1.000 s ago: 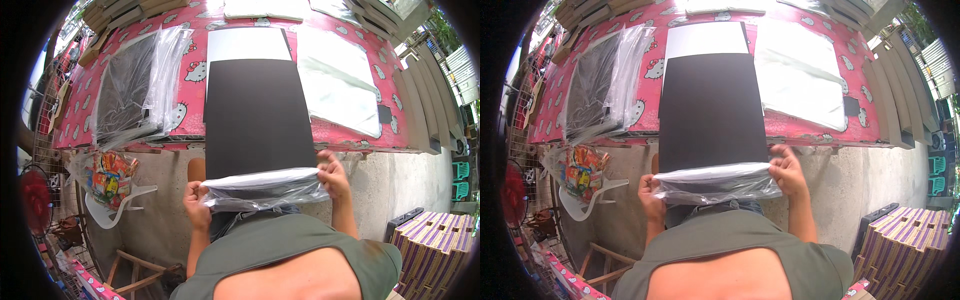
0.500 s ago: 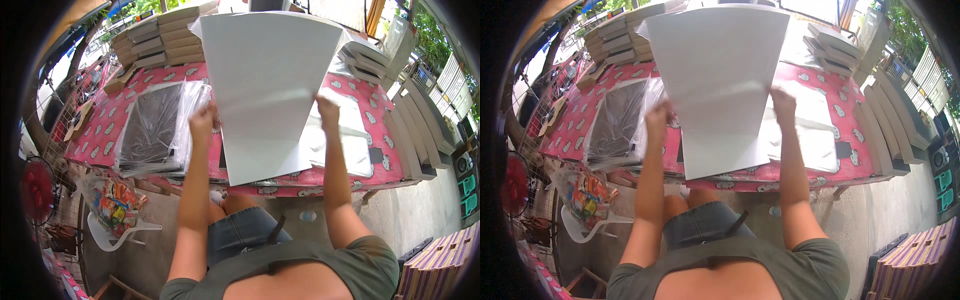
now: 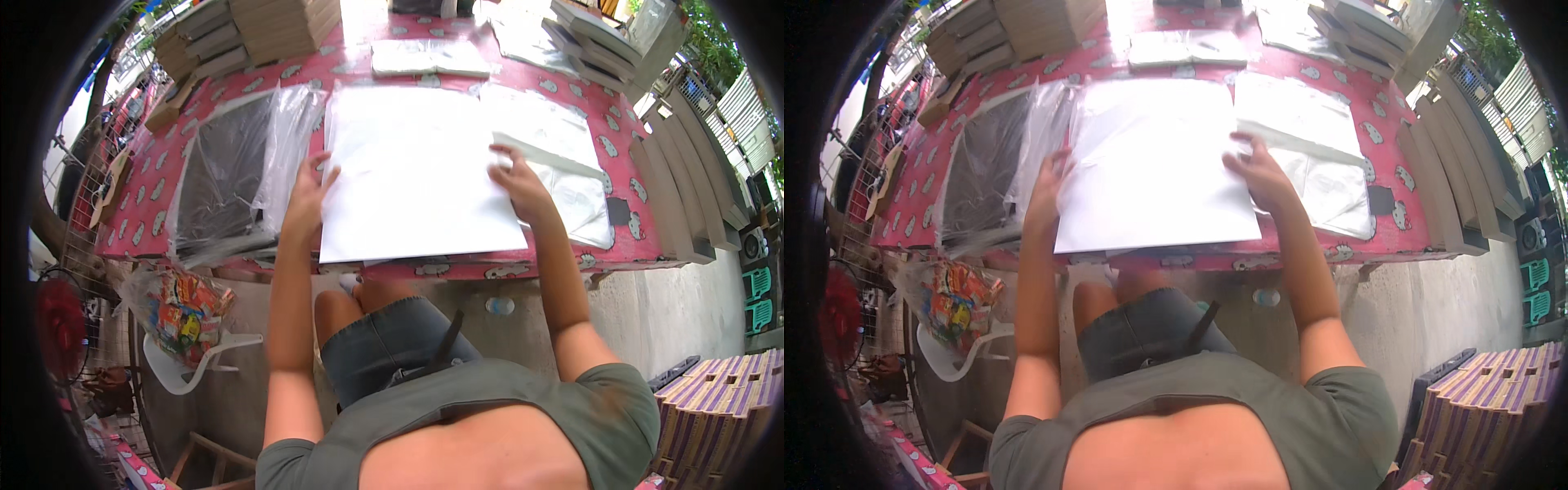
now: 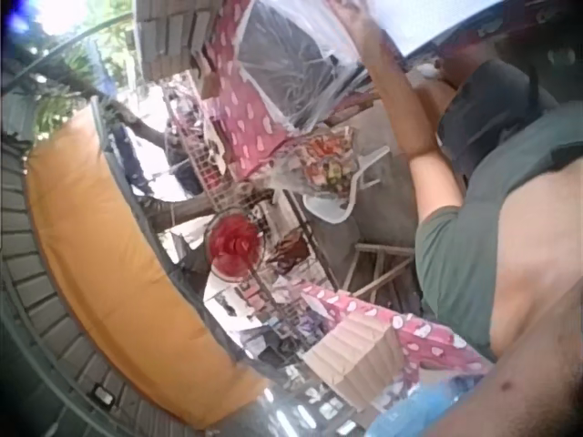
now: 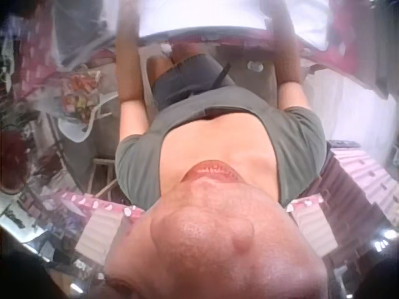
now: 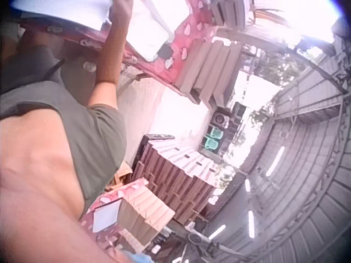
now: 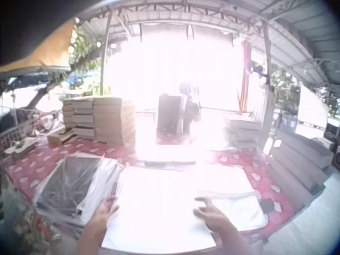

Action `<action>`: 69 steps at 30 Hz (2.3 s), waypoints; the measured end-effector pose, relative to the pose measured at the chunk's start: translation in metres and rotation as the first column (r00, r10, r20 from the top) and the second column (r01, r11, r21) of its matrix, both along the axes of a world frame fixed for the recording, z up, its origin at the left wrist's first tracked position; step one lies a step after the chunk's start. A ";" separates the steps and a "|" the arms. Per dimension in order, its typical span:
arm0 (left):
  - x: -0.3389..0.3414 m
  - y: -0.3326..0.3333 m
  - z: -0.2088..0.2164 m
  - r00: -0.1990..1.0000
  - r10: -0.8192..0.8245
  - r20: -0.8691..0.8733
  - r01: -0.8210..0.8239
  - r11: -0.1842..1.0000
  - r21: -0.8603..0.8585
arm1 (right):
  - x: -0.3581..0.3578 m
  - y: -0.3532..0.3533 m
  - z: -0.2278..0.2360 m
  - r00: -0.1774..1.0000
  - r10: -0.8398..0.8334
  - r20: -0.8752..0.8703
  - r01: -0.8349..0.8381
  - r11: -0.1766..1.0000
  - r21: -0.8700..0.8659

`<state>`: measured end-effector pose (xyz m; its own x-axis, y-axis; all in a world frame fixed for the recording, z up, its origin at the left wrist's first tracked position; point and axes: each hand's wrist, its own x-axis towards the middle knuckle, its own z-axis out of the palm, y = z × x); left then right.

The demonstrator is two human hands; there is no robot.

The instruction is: The person inserts black and white paper sheets into plastic sleeves by hand and stacks them on a table.

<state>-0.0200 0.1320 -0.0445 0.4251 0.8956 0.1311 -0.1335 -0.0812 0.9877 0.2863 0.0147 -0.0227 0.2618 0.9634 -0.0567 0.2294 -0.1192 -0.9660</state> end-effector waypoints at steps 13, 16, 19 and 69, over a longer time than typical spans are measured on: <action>-0.059 -0.202 -0.042 0.888 0.313 -0.336 -0.299 0.950 0.094 | -0.049 -0.184 -0.056 0.813 0.032 0.582 -0.144 0.979 0.147; -0.054 -0.230 -0.052 0.875 0.416 -0.246 -0.416 0.908 0.056 | -0.050 -0.234 -0.039 0.797 0.358 0.487 -0.337 0.932 -0.133; -0.025 -0.223 -0.071 0.784 0.601 0.157 -0.596 0.799 -0.081 | -0.049 -0.232 -0.032 0.931 0.282 0.230 -0.251 0.956 -0.155; 0.090 -0.108 0.011 0.874 0.117 -0.472 0.197 0.803 0.562 | 0.034 -0.031 -0.011 0.922 -0.244 0.300 0.216 0.968 0.124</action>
